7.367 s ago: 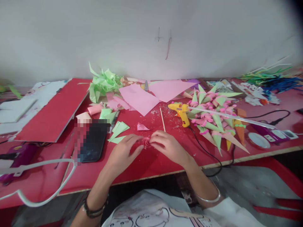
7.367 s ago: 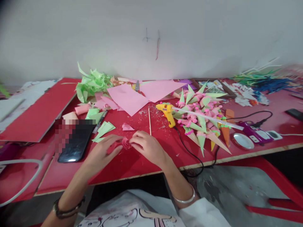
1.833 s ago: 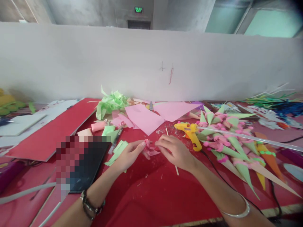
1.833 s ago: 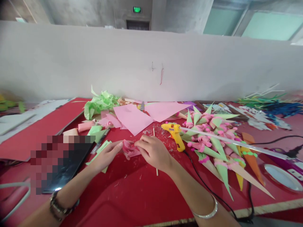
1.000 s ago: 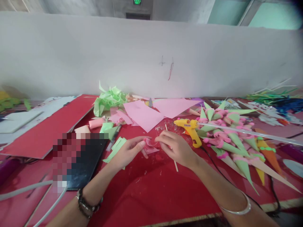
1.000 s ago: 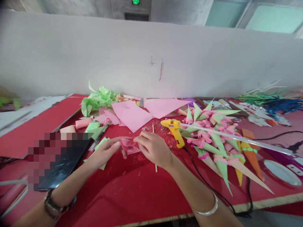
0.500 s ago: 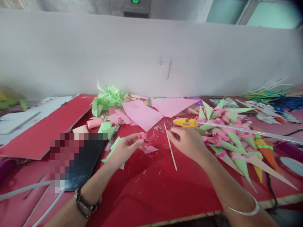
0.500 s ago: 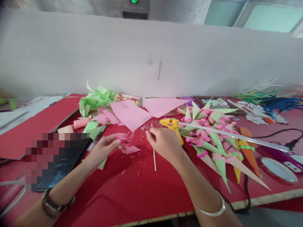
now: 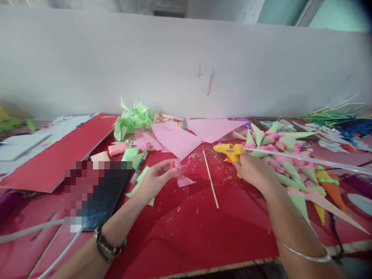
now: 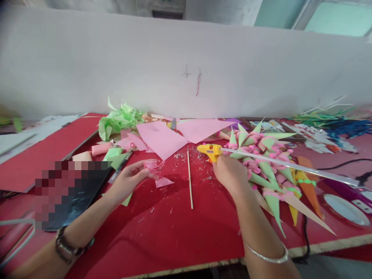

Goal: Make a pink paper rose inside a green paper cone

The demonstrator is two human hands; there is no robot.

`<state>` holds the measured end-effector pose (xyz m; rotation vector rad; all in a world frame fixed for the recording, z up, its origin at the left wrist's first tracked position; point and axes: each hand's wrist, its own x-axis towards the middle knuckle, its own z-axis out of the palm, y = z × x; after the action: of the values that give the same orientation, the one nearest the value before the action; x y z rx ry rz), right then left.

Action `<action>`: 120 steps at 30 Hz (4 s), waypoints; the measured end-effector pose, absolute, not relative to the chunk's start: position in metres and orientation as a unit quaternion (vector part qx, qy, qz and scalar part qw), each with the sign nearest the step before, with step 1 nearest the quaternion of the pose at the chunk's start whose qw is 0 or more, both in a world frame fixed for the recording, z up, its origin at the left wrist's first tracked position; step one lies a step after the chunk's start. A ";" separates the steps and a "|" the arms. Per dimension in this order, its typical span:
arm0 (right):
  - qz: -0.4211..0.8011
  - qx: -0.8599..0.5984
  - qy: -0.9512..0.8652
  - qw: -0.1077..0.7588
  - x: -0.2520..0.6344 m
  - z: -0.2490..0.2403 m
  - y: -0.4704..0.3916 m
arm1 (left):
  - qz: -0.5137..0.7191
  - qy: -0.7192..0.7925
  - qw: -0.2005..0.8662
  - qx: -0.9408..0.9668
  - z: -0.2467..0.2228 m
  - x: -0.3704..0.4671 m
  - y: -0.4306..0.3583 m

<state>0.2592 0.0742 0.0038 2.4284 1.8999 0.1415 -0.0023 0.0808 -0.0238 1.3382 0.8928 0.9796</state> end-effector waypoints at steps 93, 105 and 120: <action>0.049 0.639 0.710 -0.293 0.213 0.007 0.062 | 0.396 0.452 0.515 0.612 -0.024 0.002 0.081; 0.067 0.655 0.706 -0.260 0.214 0.006 0.063 | 0.418 0.445 0.551 0.568 -0.022 0.003 0.079; 0.092 0.663 0.702 -0.245 0.215 0.005 0.063 | 0.429 0.433 0.542 0.579 -0.023 0.006 0.081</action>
<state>0.2146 0.0634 0.0052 2.4853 2.6325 0.3449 0.0055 0.0808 -0.0227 1.3742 1.0279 1.0197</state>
